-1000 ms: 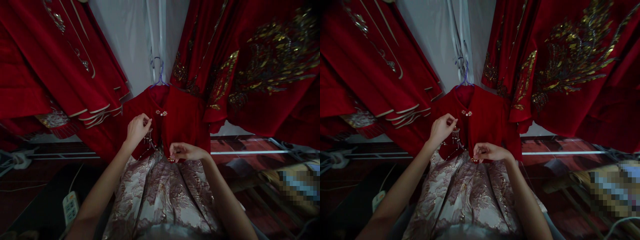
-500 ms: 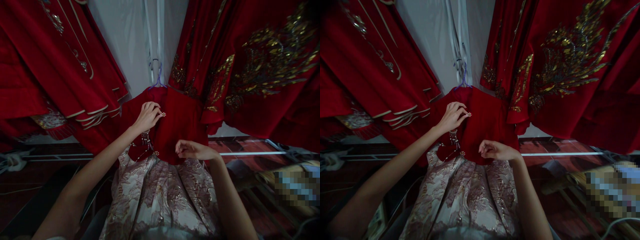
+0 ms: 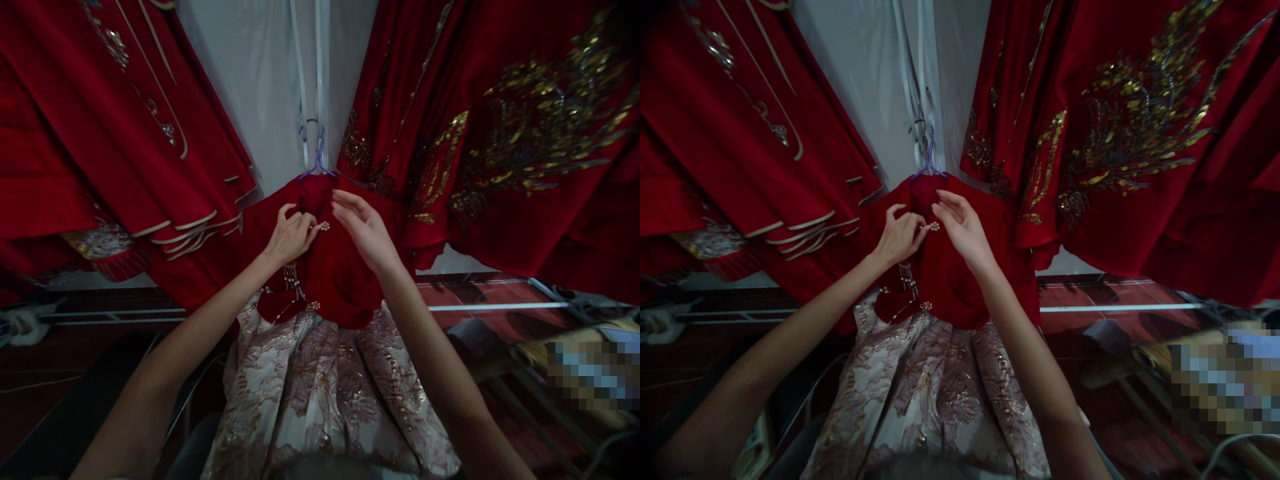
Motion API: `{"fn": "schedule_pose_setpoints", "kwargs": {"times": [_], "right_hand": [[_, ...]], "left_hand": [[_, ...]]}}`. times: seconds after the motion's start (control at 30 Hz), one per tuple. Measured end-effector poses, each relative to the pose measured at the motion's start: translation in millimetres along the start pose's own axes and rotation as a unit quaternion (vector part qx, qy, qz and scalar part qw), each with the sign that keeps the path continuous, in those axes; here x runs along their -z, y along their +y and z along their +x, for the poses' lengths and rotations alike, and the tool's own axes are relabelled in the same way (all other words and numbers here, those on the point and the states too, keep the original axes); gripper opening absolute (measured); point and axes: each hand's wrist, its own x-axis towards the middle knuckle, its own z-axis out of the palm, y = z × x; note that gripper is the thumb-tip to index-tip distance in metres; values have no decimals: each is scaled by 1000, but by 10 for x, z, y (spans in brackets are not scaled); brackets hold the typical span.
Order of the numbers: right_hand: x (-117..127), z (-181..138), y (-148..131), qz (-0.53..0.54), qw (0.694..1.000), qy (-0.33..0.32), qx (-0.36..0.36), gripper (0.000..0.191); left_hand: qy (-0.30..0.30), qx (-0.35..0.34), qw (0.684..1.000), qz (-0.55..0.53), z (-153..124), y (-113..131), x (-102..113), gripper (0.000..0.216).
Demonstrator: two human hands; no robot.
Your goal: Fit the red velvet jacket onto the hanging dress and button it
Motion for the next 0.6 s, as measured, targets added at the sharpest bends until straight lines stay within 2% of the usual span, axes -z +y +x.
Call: {"fn": "schedule_pose_setpoints", "kwargs": {"times": [0.1, 0.17, 0.23, 0.3, 0.43, 0.53, 0.6], "right_hand": [[-285, 39, 87, -13, 998, -43, -36, 66], [-376, -25, 186, -83, 993, -53, -60, 85], [-351, -128, 288, -187, 978, -48, -76, 104], [-221, -230, 361, -289, 953, -34, -80, 113], [149, -292, 368, -453, 891, 19, -34, 106], [367, -175, 299, -544, 837, 53, 16, 98], [476, -54, 255, -589, 804, 75, 34, 94]], "left_hand": [[52, 42, 994, 86, -126, -42, -30, 29], [78, 80, 984, 137, -208, -104, -3, 42], [91, 119, 973, 173, -267, -209, 77, 58], [99, 153, 965, 191, -295, -355, 211, 73], [125, 183, 958, 184, -300, -695, 568, 82], [164, 213, 947, 174, -301, -912, 779, 65], [164, 254, 941, 154, -306, -1025, 838, 49]]}}
